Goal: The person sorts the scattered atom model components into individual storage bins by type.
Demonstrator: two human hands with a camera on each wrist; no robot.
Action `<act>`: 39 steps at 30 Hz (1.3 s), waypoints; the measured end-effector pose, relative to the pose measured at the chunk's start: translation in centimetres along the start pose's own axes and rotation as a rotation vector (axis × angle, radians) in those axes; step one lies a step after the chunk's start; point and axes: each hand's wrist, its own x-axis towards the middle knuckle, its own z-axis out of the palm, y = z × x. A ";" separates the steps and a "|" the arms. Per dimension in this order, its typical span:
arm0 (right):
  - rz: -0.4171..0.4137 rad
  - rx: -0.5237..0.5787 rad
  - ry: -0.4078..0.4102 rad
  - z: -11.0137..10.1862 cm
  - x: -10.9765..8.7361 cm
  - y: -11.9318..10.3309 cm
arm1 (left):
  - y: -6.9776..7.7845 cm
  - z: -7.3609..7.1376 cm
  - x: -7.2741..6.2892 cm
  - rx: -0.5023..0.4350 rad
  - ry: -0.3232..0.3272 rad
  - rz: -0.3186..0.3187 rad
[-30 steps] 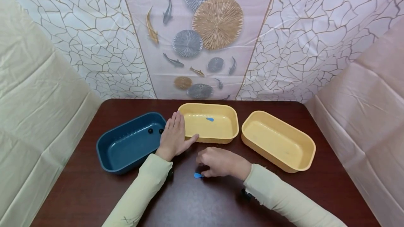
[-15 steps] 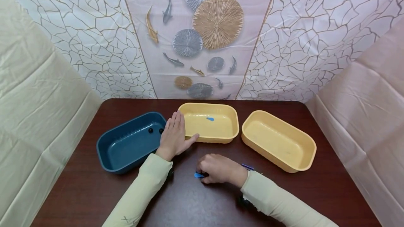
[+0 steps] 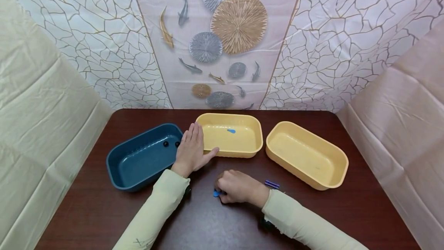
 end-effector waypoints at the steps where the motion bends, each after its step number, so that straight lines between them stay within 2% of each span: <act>1: -0.005 -0.019 0.010 0.1 0.0 0.0 | 0.0 0.0 0.0 0.001 0.001 -0.001; 5: -0.022 -0.080 0.050 0.3 -0.1 0.1 | -0.1 0.1 -0.1 0.007 0.008 0.000; 13: -0.072 -0.132 0.152 -0.2 -0.5 0.8 | -0.2 0.0 -0.3 0.013 -0.004 -0.006; 20: -0.079 -0.158 0.197 -1.9 -0.9 1.4 | -0.3 0.1 -0.2 0.005 0.003 -0.005; 28: -0.038 -0.134 0.231 -4.3 -1.3 2.5 | -0.3 0.2 -0.1 -0.005 0.018 -0.001; 39: -0.008 -0.140 0.302 -7.4 -1.5 5.4 | -0.2 0.3 0.1 0.010 0.027 0.009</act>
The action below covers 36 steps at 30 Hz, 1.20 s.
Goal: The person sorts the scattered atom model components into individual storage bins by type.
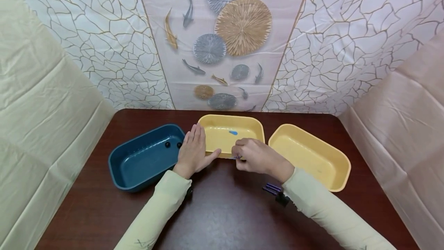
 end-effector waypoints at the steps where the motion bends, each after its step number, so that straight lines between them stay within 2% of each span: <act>1: 0.003 -0.011 -0.001 -0.2 0.1 0.2 | 0.0 0.0 0.0 0.003 0.000 -0.001; 6: 0.011 -0.049 -0.009 -0.9 0.7 1.4 | 0.0 0.1 0.0 -0.001 0.010 0.002; 13: 0.061 -0.021 -0.019 -1.0 1.6 3.5 | 0.0 0.0 0.1 0.022 -0.023 -0.003; 16: 0.084 0.006 -0.023 -0.6 2.1 4.4 | 0.0 0.0 0.1 0.022 -0.019 -0.004; 22: 0.136 0.062 -0.022 0.5 2.7 5.7 | 0.0 0.0 0.1 0.021 -0.019 -0.008; 29: 0.178 0.048 0.013 2.8 2.9 7.2 | 0.1 0.0 0.1 0.020 -0.010 -0.004; 33: 0.225 0.046 0.026 4.2 3.1 7.9 | 0.1 0.0 -0.1 0.022 0.009 -0.002; 36: 0.289 0.058 0.006 5.1 3.3 8.3 | 0.0 0.0 -0.1 0.020 0.019 0.003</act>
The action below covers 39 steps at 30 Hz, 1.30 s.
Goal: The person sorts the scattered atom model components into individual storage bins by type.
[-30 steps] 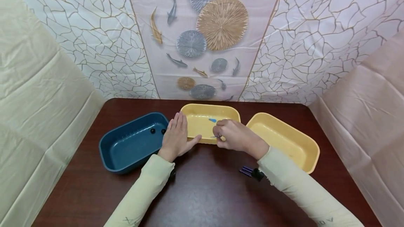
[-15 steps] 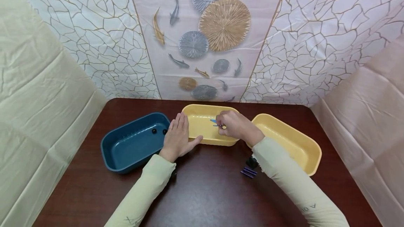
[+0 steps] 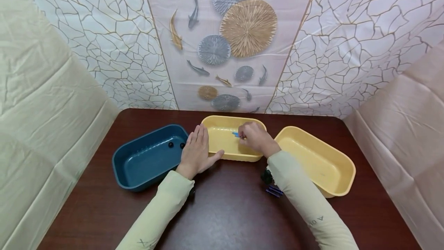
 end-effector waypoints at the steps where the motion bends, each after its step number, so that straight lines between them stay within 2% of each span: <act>1: 0.027 0.006 -0.012 0.3 0.1 0.1 | 0.0 0.0 0.0 0.001 0.000 0.001; 5: 0.117 0.033 -0.064 1.1 0.6 0.1 | -0.1 0.1 0.0 0.005 0.002 0.003; 11: 0.174 0.037 -0.104 1.9 1.0 0.1 | 0.0 0.3 0.1 0.011 0.006 0.010; 18: 0.203 0.040 -0.131 2.4 1.1 0.1 | 0.1 0.3 0.2 0.035 0.007 0.014; 22: 0.179 0.059 -0.100 2.3 0.8 0.1 | 0.1 0.0 0.1 0.031 0.000 0.005; 30: 0.116 0.108 -0.060 -0.7 -0.9 0.9 | 0.1 -0.1 0.0 -0.008 -0.019 -0.005; 33: 0.092 0.099 -0.072 -2.4 -1.8 0.9 | 0.1 0.0 0.0 -0.020 -0.012 -0.003; 39: 0.108 0.043 -0.127 -5.8 -4.0 -0.3 | 0.1 -0.1 -0.1 -0.020 -0.009 -0.001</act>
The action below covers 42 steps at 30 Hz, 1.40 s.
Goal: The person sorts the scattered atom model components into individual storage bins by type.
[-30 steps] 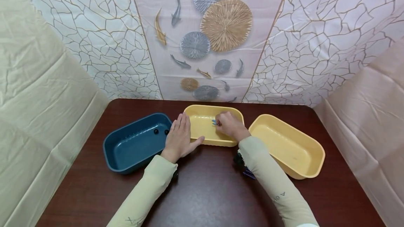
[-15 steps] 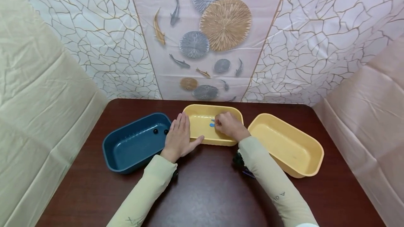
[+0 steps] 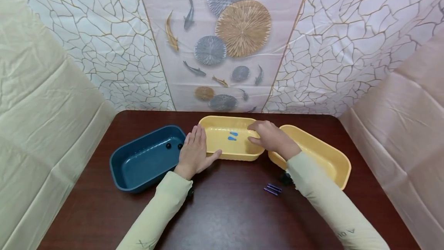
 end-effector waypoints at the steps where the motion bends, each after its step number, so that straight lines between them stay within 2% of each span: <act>1: 0.006 -0.008 -0.009 -0.4 -0.5 -0.2 | 0.0 0.0 0.0 0.001 -0.002 -0.001; 5: -0.003 -0.063 -0.005 -1.6 -2.5 -0.8 | 0.0 -0.2 -0.2 -0.010 -0.013 0.001; 11: -0.031 -0.133 0.064 -3.0 -5.9 -0.6 | -0.1 0.1 -0.1 -0.018 0.001 0.007; 14: -0.002 -0.136 0.076 -3.6 -7.9 -0.2 | -0.1 0.3 -0.1 -0.024 0.009 0.007; 18: 0.077 -0.130 0.072 -4.0 -10.9 0.6 | 0.1 0.3 -0.3 -0.032 0.008 0.010; 22: 0.139 -0.139 0.091 -3.5 -13.9 1.7 | 0.2 0.2 -0.4 -0.027 0.012 0.016; 28: 0.181 -0.136 0.171 -1.9 -18.0 4.1 | 0.1 0.2 -0.4 -0.018 0.021 0.015; 32: 0.254 -0.136 0.173 -1.0 -20.5 5.5 | 0.1 0.3 -0.3 -0.012 0.009 0.014; 36: 0.313 -0.156 0.159 -0.3 -22.2 6.7 | 0.1 0.2 -0.2 -0.005 0.009 0.013; 42: 0.366 -0.160 0.177 0.8 -23.7 7.8 | 0.0 0.0 -0.1 -0.010 0.006 0.009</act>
